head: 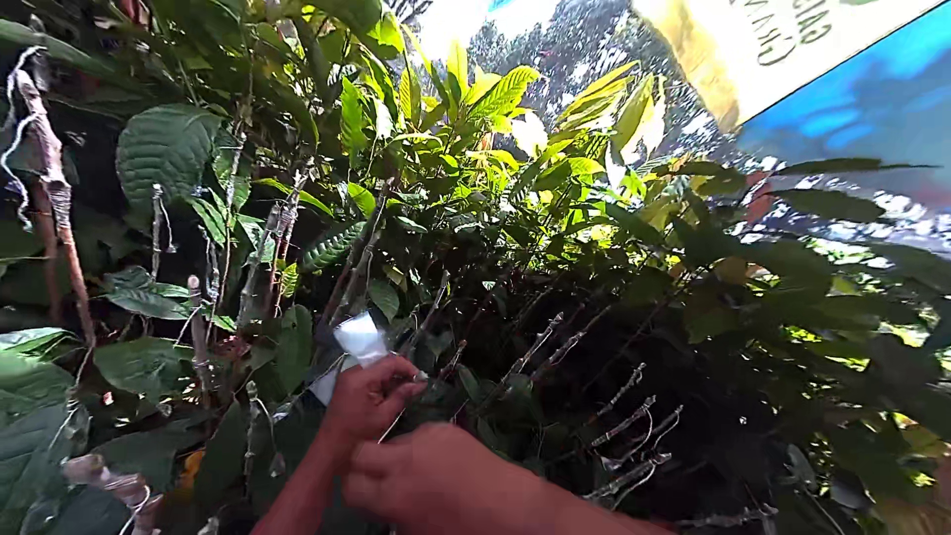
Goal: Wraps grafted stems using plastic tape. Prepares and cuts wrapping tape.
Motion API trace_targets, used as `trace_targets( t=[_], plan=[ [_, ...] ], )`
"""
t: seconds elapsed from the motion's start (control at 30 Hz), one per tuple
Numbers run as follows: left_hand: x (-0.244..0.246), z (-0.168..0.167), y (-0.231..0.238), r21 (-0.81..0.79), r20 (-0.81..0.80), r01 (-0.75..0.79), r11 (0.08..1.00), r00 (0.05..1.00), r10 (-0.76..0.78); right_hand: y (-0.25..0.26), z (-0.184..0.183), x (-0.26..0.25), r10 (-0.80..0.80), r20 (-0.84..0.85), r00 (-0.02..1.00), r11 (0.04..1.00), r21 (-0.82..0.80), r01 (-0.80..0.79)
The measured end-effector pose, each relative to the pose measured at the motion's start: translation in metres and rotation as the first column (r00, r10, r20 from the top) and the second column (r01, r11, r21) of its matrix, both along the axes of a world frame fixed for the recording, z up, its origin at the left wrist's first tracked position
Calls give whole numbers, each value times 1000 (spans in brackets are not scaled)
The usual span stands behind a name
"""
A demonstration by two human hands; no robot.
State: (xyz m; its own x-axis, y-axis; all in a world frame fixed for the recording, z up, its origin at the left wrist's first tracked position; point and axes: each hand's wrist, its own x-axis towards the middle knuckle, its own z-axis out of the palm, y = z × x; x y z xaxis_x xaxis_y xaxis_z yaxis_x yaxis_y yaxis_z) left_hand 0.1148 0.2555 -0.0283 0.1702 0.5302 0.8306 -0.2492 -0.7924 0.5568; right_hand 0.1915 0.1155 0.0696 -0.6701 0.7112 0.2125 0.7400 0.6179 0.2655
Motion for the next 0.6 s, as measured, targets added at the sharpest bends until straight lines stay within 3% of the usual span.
trace_targets(
  t=[0.07, 0.1, 0.13, 0.2, 0.27, 0.33, 0.4, 0.43, 0.53, 0.57, 0.6],
  plan=[
    [3, -3, -3, 2, -15, 33, 999, 999, -33, 44, 37, 28, -43, -287, 957, 982, 162, 93],
    [2, -3, -2, 1, -8, 64, 998, 998, -64, 64, 46, 46, -145, -455, 878, 977, 76, 201],
    [0, -2, 0, -11, 16, 87, 996, 996, -86, 74, 48, 60, -286, -585, 759, 956, -124, 264],
    [-6, -3, 7, 20, 91, 88, 996, 992, -90, 76, 32, 72, -483, -672, 562, 858, -491, 150],
    [-8, -5, 14, 88, 141, 84, 993, 985, -95, 68, 11, 72, -512, -709, 484, 800, -599, -31],
    [-8, -4, 15, 107, 151, 44, 993, 987, -60, 60, 2, 69, -431, -705, 564, 831, -553, -57],
    [-8, -2, 14, 108, 146, -30, 994, 989, 14, 57, -4, 56, -350, -697, 626, 918, -390, 80],
    [-7, -1, 12, 106, 126, -74, 992, 990, 61, 58, -8, 51, -344, -729, 592, 936, -317, 153],
    [-8, 5, 7, 81, -9, -122, 989, 992, 123, 67, -7, 44, -392, -844, 366, 916, -323, 237],
    [-9, 6, 6, 61, -51, -78, 995, 995, 81, 71, -8, 45, -366, -857, 362, 923, -283, 261],
    [-10, 7, 6, 33, -67, -21, 999, 998, 23, 75, -13, 47, -297, -847, 441, 938, -172, 301]
  ],
)
